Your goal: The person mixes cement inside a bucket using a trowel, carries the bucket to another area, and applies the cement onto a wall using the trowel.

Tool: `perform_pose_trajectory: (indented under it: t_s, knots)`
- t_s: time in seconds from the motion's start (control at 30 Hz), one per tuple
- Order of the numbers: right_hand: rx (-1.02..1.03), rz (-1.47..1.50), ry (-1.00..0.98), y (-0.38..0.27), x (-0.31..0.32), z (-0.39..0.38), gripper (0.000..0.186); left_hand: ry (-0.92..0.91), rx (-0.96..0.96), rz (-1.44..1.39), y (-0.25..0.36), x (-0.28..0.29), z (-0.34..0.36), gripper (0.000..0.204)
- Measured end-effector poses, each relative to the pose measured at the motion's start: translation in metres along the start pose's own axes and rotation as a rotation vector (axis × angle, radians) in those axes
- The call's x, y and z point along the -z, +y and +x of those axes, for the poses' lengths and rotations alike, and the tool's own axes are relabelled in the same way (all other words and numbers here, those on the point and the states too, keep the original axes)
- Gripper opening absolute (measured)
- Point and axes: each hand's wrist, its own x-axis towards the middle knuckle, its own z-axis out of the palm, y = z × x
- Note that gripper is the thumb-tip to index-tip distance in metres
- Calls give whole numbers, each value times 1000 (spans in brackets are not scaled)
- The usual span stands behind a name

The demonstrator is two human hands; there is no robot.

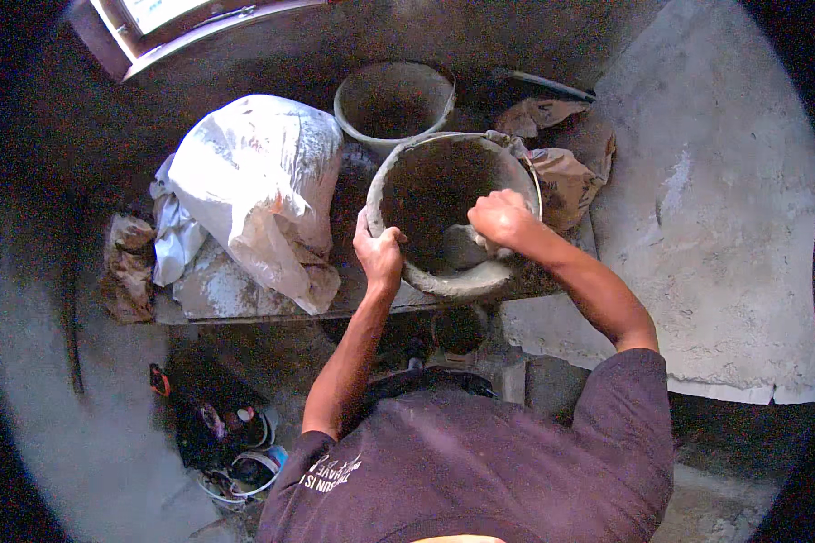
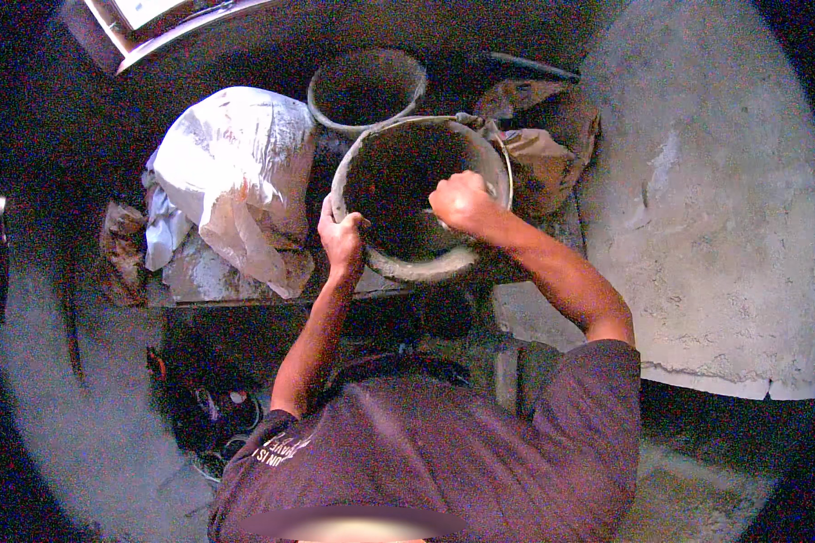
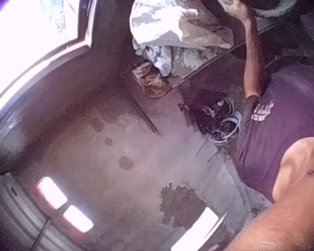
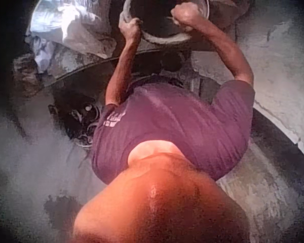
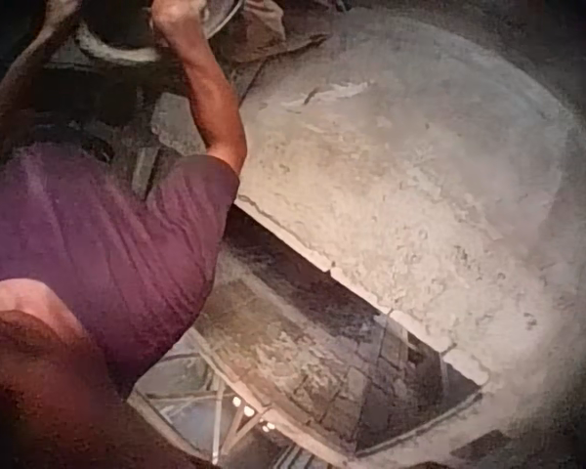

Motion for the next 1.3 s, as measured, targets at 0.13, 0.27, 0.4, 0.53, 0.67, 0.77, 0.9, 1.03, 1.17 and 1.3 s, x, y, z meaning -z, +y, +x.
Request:
perform_pose_trajectory:
  t_s: [0.13, 0.27, 0.4, 0.53, 0.67, 0.77, 0.9, 1.03, 1.17, 1.3]
  knots:
    - [78, 151, 345, 0, -6, 11, 6, -38, 52, -16, -5, 2, 1, 47]
    - [2, 235, 349, 7, -12, 20, 14, -32, 11, 20, -10, 3, 5, 47]
    - [-149, 59, 432, 14, -12, 14, 11, 5, 51, -7, -11, 1, 4, 47]
    - [-190, -45, 460, 8, -5, 10, 14, -7, 8, -1, -7, 0, 4, 49]
    - [-5, 10, 670, -12, -1, 3, 10, -26, 37, -11, -7, 0, 3, 49]
    - [111, 112, 527, -26, -1, -1, 7, -28, 3, -99, -11, 0, 4, 49]
    - [263, 207, 651, -24, -3, -17, 7, -20, 48, -26, -15, 2, 5, 48]
    - [-16, 1, 45, -15, 4, -15, 8, 2, 36, 1, -14, 1, 4, 47]
    - [-174, -160, -33, -9, 14, 13, 17, -2, 1, -32, -13, 1, 4, 47]
    - [-195, -212, 66, -1, 14, 33, 17, -18, 20, -18, -14, 2, 5, 46]
